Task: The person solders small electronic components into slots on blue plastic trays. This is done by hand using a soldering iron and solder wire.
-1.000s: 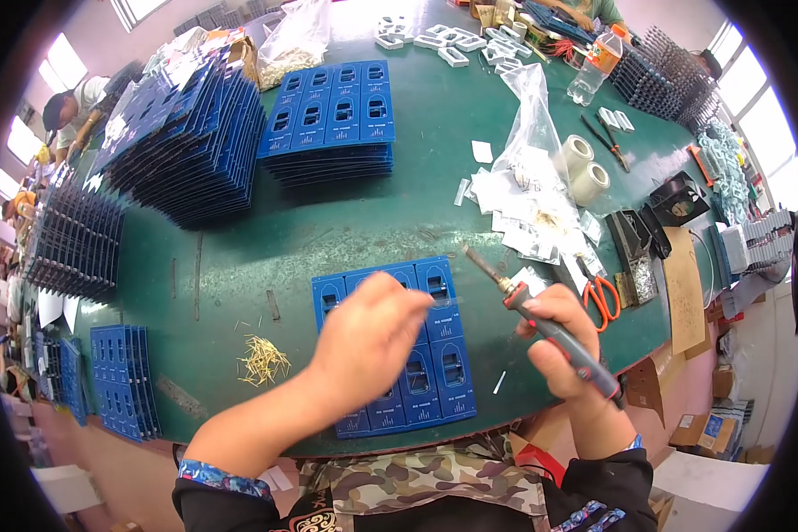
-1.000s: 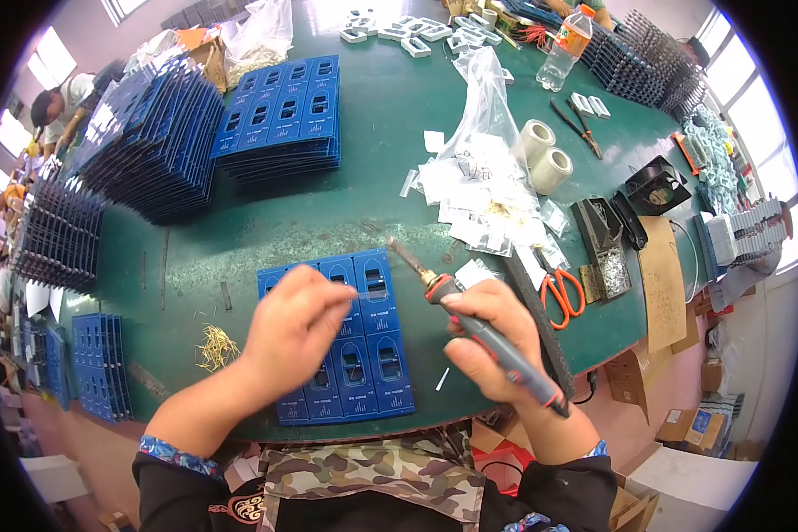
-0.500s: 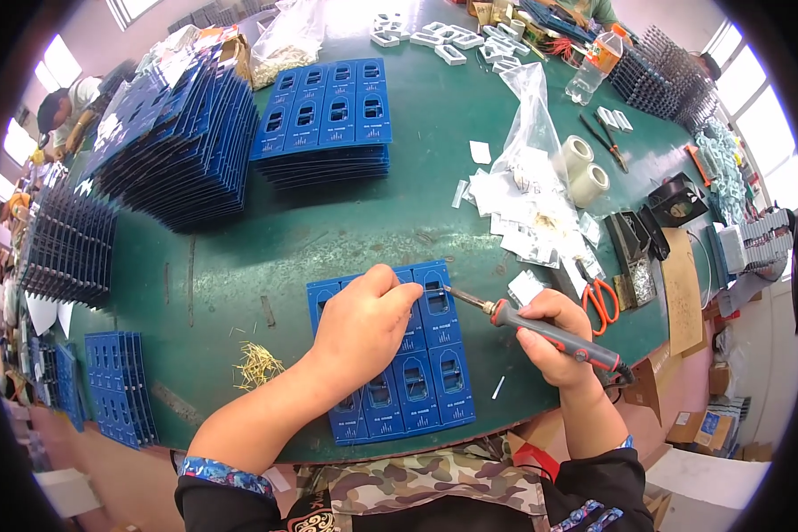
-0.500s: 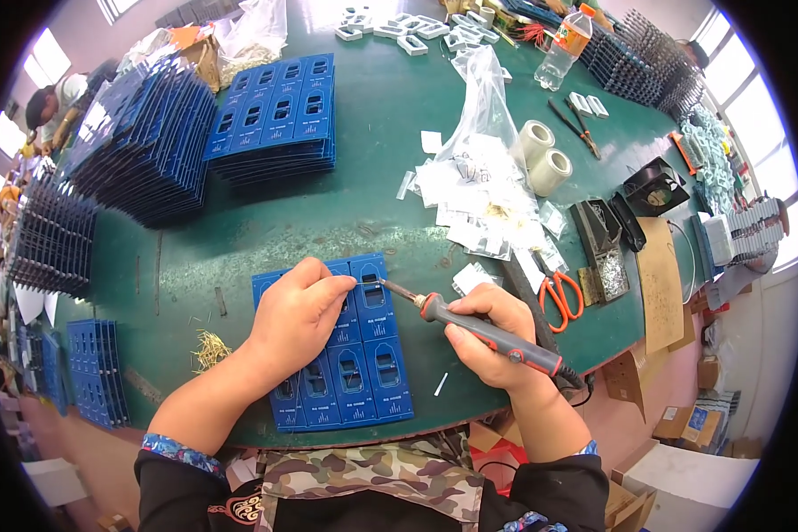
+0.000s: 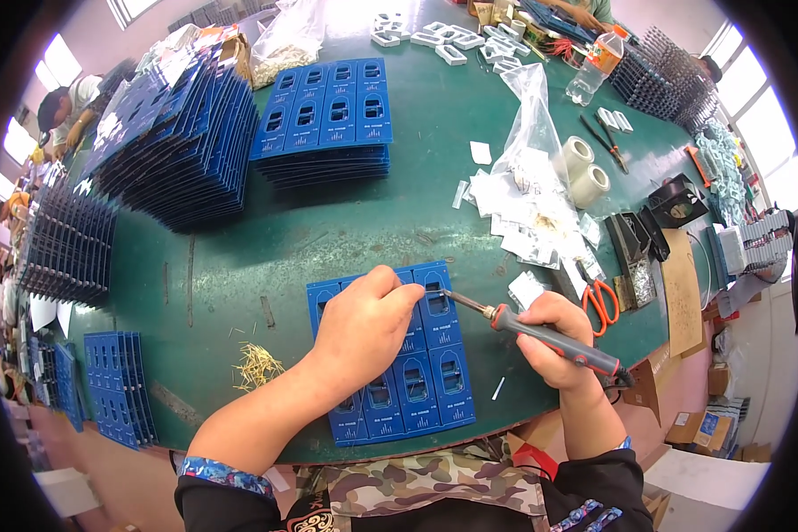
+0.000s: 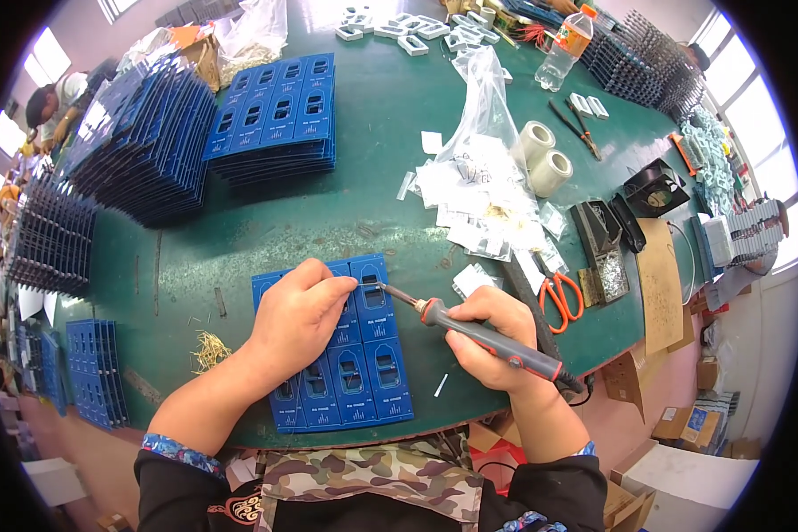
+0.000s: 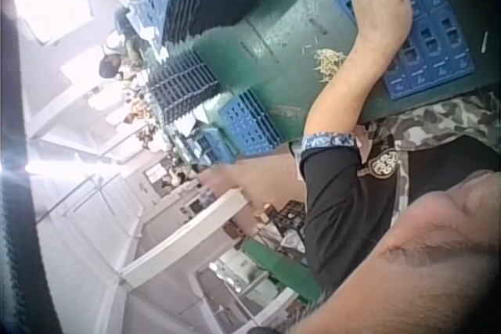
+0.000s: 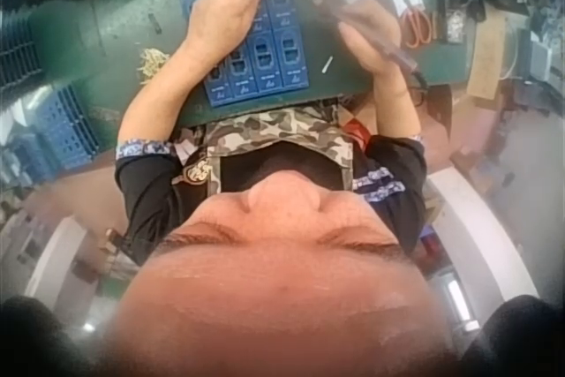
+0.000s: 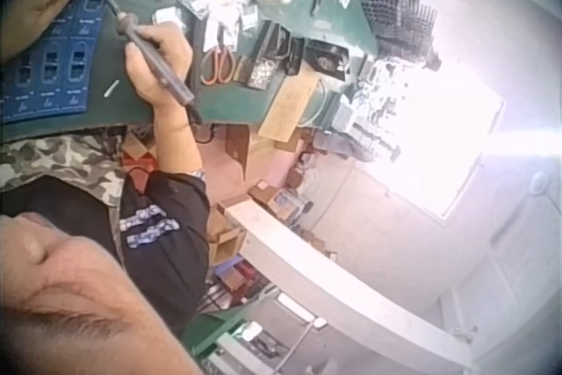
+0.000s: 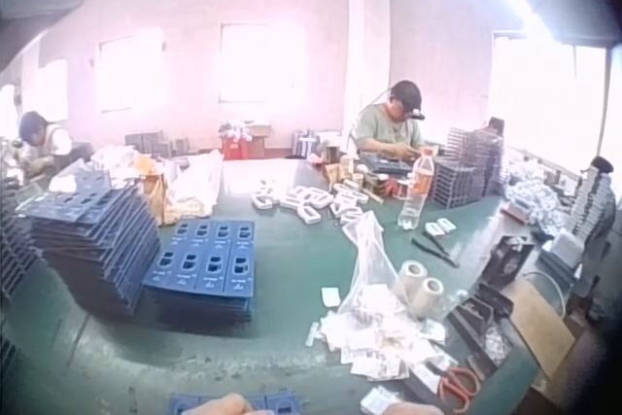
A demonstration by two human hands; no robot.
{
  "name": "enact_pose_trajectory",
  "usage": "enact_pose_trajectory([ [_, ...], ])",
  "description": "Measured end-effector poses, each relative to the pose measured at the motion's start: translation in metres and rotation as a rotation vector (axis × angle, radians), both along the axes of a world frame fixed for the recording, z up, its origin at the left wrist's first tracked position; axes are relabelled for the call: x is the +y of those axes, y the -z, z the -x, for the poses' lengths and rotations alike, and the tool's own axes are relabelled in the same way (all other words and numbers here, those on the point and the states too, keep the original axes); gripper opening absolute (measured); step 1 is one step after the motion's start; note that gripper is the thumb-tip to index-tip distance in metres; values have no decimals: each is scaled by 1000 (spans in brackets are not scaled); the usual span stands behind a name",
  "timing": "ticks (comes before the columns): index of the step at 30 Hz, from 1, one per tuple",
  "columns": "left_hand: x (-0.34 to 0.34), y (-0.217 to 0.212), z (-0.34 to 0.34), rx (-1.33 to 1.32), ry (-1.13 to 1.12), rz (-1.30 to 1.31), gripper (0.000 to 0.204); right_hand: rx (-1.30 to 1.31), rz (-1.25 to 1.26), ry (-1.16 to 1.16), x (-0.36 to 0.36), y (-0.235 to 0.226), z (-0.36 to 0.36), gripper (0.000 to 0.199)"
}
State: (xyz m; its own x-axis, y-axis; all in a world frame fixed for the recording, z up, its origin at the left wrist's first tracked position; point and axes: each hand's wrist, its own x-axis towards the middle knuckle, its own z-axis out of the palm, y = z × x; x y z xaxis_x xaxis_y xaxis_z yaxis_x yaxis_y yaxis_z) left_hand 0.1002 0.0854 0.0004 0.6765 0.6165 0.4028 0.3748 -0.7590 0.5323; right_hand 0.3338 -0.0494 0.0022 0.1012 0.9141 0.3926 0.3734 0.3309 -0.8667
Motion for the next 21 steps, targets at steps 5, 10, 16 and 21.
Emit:
enact_pose_trajectory([
  [5,0,-1,2,-3,18,14,16,30,-31,7,-2,1,0,20],
  [10,-1,-2,1,16,23,7,17,19,-32,-6,0,2,-1,20],
  [16,-1,-3,1,30,24,-2,18,16,-44,-10,0,2,-1,19],
  [21,0,-2,0,34,21,-14,17,11,-52,-1,0,2,-1,20],
])
